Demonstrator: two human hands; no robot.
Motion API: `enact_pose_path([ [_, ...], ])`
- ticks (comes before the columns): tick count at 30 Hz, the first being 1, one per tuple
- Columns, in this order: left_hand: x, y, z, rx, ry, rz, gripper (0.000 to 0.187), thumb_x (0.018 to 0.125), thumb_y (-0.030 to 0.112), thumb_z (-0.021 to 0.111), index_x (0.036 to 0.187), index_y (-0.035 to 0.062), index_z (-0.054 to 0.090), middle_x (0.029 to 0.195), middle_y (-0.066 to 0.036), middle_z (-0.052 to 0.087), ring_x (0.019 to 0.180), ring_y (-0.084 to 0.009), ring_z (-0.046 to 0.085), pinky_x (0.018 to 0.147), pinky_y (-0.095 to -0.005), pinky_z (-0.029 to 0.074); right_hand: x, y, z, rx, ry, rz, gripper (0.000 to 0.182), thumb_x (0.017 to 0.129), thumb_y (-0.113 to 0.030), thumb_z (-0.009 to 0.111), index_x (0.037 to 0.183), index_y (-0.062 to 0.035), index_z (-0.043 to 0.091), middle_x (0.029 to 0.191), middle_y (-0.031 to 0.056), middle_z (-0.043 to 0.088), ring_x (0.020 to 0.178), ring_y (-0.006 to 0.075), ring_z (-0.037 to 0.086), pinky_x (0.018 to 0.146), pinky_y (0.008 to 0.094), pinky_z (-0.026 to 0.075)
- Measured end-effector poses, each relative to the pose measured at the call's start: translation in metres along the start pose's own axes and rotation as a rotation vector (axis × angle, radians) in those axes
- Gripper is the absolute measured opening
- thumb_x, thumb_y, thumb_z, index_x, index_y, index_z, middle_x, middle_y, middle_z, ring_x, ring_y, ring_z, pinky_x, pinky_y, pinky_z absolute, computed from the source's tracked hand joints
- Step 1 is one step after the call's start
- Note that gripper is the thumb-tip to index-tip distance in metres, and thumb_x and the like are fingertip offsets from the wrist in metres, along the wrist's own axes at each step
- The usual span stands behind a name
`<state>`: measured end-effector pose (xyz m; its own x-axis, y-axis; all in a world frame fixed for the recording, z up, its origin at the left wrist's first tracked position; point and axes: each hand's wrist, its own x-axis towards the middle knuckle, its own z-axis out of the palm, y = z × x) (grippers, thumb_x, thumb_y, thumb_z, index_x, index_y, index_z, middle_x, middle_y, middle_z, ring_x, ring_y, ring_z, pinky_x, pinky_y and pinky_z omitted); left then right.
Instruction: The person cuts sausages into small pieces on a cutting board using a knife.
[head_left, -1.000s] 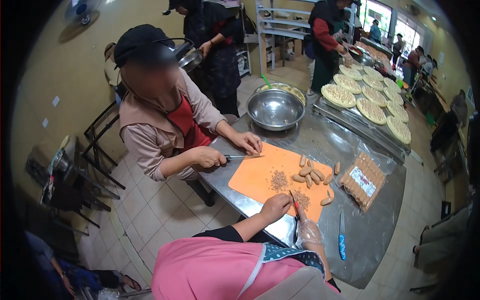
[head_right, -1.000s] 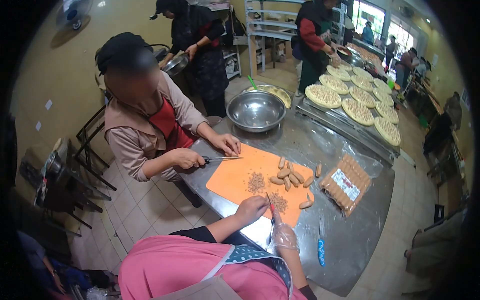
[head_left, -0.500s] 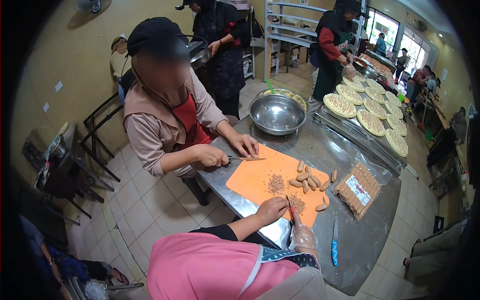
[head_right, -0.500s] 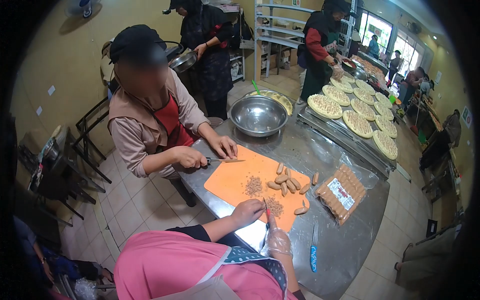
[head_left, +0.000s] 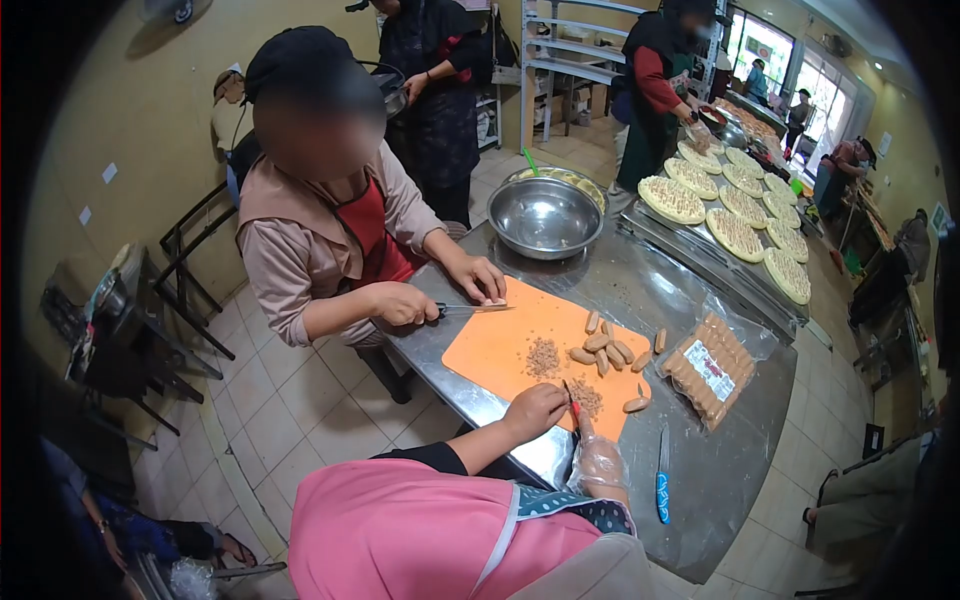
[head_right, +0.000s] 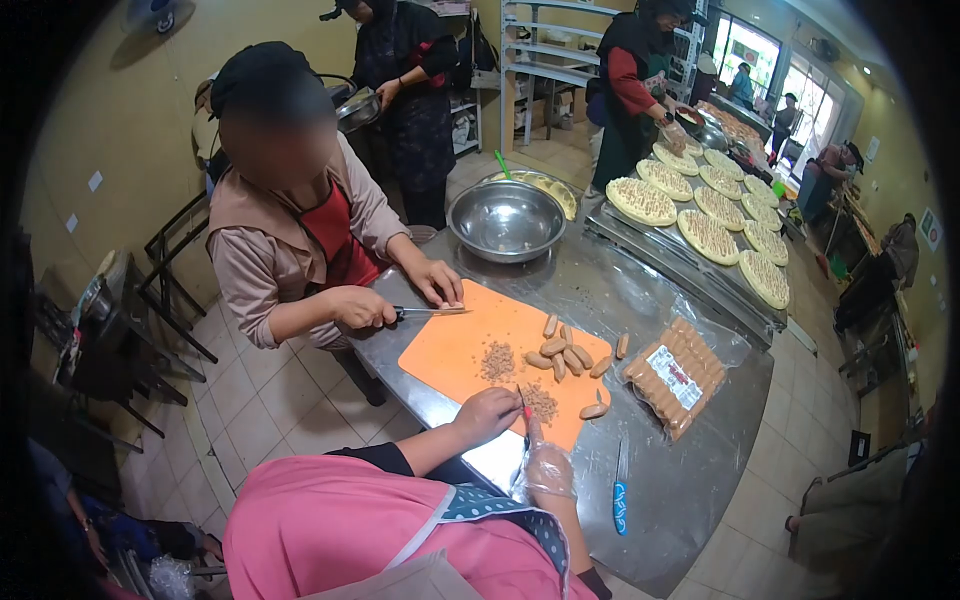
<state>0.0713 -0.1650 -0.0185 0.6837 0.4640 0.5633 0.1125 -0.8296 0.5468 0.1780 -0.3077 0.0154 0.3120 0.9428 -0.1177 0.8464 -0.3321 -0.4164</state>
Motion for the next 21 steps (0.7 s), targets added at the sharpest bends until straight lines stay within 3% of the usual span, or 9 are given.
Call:
enact_pose_path([
  [11,0.004,0.011,-0.009,-0.025,-0.017,-0.042,0.009,0.074,0.009,0.061,0.079,0.0015,0.062,0.083,-0.011,0.062,0.078,-0.0268,0.061,0.067,-0.0344,0.050,-0.004,-0.005,-0.007,-0.022,-0.030,-0.036,0.059,0.081,-0.011,0.045,0.138,-0.0021,0.028,0.077,0.0242,0.060,0.071,0.0381,0.060,0.062,0.0474,0.047],
  [21,0.001,0.004,-0.009,-0.027,-0.084,-0.081,0.013,0.072,0.005,0.061,0.084,0.0012,0.065,0.090,-0.011,0.063,0.082,-0.0253,0.062,0.070,-0.0318,0.052,-0.006,-0.012,-0.014,-0.004,-0.071,0.026,0.060,0.081,-0.011,0.044,0.138,-0.0046,0.027,0.078,0.0236,0.060,0.071,0.0381,0.060,0.062,0.0473,0.047],
])
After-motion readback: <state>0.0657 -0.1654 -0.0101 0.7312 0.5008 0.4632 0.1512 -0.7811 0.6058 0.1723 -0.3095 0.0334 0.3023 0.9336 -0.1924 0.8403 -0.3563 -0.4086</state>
